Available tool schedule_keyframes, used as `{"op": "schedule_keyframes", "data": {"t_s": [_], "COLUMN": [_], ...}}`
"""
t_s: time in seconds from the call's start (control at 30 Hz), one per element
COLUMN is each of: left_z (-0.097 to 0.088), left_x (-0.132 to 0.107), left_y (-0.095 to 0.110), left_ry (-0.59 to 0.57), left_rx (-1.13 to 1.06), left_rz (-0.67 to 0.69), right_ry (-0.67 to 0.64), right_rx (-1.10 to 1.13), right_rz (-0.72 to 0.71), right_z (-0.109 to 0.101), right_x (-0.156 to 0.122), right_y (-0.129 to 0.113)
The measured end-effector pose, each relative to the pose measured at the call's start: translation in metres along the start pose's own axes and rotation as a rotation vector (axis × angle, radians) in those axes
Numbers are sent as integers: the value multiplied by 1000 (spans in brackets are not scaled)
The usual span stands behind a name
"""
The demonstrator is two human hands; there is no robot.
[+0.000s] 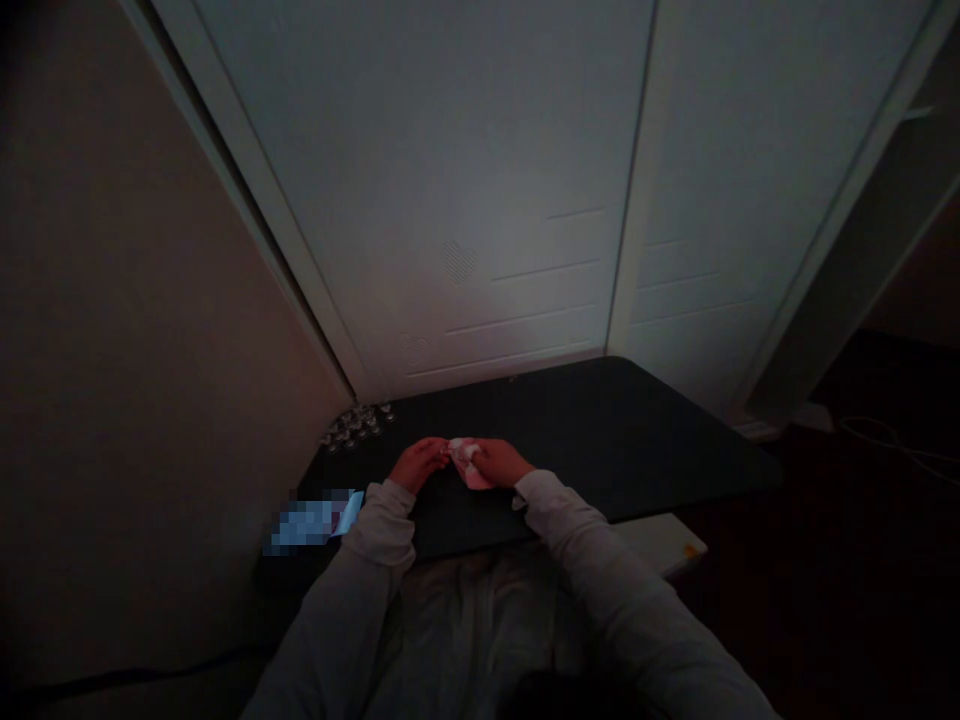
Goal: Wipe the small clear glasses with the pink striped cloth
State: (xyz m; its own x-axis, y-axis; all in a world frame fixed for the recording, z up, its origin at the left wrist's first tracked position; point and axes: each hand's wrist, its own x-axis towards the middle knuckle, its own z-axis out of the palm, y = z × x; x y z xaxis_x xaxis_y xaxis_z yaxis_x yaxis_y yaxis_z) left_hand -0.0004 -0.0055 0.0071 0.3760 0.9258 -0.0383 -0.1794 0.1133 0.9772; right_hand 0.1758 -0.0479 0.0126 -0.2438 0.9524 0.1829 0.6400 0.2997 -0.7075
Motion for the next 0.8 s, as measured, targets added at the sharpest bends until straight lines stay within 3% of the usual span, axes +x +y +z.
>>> {"op": "schedule_keyframes", "data": {"t_s": [0.8], "left_z": [1], "left_x": [0], "left_y": [1], "left_ry": [21], "left_rx": [-27], "left_rz": [-3], "right_ry": [-30], "right_rx": [161], "right_rz": [-6], "right_z": [4], "right_x": [2], "right_y": [11]}}
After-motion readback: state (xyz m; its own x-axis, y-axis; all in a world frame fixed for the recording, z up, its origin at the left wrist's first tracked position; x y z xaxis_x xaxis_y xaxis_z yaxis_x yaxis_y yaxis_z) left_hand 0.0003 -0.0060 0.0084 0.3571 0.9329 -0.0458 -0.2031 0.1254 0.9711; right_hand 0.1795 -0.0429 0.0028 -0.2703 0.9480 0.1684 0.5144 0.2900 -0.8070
